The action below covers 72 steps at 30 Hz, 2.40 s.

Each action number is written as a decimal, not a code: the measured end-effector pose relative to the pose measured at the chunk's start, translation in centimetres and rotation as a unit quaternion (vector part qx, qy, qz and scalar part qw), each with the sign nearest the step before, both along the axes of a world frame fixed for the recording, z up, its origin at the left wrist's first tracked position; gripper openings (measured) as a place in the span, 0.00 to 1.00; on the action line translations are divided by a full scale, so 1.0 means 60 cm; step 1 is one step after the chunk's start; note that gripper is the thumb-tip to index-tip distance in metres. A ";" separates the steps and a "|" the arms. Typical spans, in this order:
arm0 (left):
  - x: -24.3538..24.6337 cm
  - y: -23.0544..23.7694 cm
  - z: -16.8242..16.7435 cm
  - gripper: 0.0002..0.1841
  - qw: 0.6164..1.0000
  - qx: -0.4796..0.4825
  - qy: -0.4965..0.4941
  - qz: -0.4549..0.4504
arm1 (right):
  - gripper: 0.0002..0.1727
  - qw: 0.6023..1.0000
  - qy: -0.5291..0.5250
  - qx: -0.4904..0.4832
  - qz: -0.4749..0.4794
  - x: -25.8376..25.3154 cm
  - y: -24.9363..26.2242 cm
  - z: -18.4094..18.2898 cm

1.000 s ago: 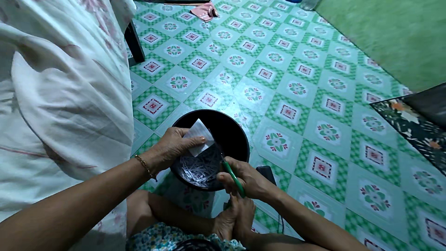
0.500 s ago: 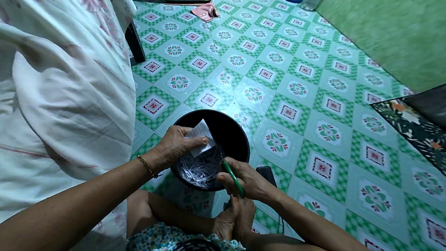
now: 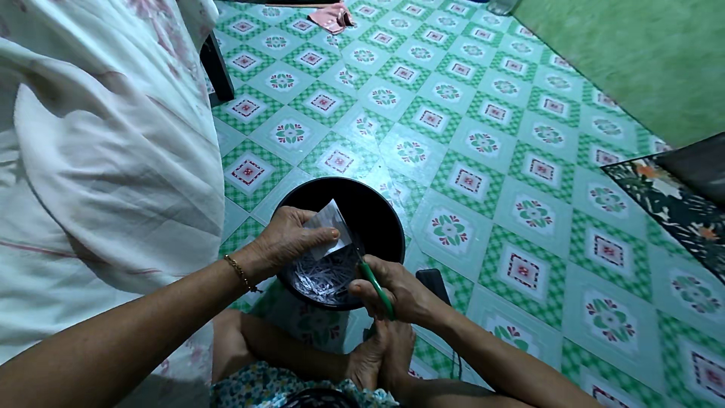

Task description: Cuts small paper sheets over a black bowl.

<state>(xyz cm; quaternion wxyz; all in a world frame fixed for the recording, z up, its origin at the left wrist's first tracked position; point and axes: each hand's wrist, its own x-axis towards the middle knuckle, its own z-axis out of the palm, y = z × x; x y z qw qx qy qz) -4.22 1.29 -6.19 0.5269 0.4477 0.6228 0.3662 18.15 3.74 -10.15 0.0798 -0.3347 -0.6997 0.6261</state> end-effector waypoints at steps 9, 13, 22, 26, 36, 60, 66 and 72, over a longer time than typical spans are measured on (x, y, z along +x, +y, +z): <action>0.001 0.000 0.003 0.07 0.999 -0.025 -0.011 -0.027 | 0.19 1.000 -0.005 -0.003 -0.003 -0.004 -0.001 0.006; 0.003 -0.001 0.005 0.06 0.999 -0.039 -0.017 -0.019 | 0.17 1.000 0.003 -0.025 -0.014 -0.007 -0.004 0.004; 0.007 -0.001 -0.002 0.06 0.997 -0.054 -0.012 -0.062 | 0.15 0.999 0.013 -0.052 -0.012 -0.007 0.003 0.006; 0.004 -0.002 0.000 0.06 0.997 -0.053 -0.017 -0.054 | 0.13 0.996 0.024 -0.082 -0.023 -0.004 0.004 0.006; -0.008 0.014 0.009 0.05 0.999 -0.022 0.000 0.045 | 0.24 0.997 -0.042 -0.025 0.068 0.005 0.005 0.014; 0.000 0.011 0.007 0.05 0.999 -0.024 0.002 0.024 | 0.15 0.999 0.003 -0.046 0.005 -0.001 0.002 0.007; -0.001 0.006 0.006 0.05 0.999 -0.022 0.004 -0.025 | 0.22 0.999 -0.010 -0.017 0.030 -0.004 0.001 0.010; 0.003 0.007 0.010 0.07 0.999 -0.033 0.002 -0.018 | 0.17 1.000 0.006 -0.028 0.009 -0.004 0.000 0.007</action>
